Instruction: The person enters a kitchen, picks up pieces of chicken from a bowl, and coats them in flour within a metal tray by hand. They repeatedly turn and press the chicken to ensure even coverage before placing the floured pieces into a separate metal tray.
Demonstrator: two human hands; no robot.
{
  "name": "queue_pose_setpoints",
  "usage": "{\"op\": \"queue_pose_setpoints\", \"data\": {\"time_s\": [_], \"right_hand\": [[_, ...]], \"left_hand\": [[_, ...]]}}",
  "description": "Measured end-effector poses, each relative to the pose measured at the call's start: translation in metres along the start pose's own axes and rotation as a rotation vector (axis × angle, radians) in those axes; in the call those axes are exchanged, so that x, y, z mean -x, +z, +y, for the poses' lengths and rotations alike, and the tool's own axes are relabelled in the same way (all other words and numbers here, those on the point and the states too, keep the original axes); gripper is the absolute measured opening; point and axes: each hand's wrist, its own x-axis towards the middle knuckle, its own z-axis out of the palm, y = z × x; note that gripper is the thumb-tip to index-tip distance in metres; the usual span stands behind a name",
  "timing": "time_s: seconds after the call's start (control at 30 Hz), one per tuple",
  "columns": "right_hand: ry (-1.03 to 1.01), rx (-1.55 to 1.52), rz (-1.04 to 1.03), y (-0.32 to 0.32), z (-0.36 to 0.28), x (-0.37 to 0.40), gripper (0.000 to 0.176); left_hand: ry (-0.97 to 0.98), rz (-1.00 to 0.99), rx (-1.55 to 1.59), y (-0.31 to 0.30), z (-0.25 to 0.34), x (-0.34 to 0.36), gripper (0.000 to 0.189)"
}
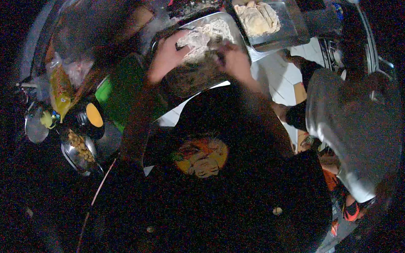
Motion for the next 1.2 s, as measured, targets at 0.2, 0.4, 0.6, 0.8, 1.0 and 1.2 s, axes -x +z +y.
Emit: {"op": "queue_pose_setpoints", "data": {"time_s": [0.2,0.4,0.6,0.8,1.0,1.2], "right_hand": [[-0.654,0.058,-0.029,0.056,-0.019,0.002,0.054],[-1.085,0.517,-0.412,0.016,0.000,-0.016,0.042],[-0.536,0.118,-0.502,0.037,0.048,-0.031,0.028],[-0.340,-0.294,-0.180,-0.032,-0.018,-0.031,0.026],[-0.464,0.018,0.152,-0.035,-0.021,-0.033,0.033],[-0.557,-0.034,0.142,-0.013,-0.007,-0.049,0.040]], "left_hand": [[-0.266,-0.173,0.008,-0.011,0.004,-0.003,0.047],[-0.146,-0.182,0.094,-0.015,-0.006,-0.002,0.047],[-0.148,-0.069,0.105,-0.003,-0.005,0.006,0.045],[-0.218,-0.083,0.150,0.001,-0.005,0.006,0.046],[-0.182,-0.102,0.193,-0.008,0.004,0.000,0.047],[-0.141,-0.096,0.097,-0.005,0.006,0.012,0.063]]}}
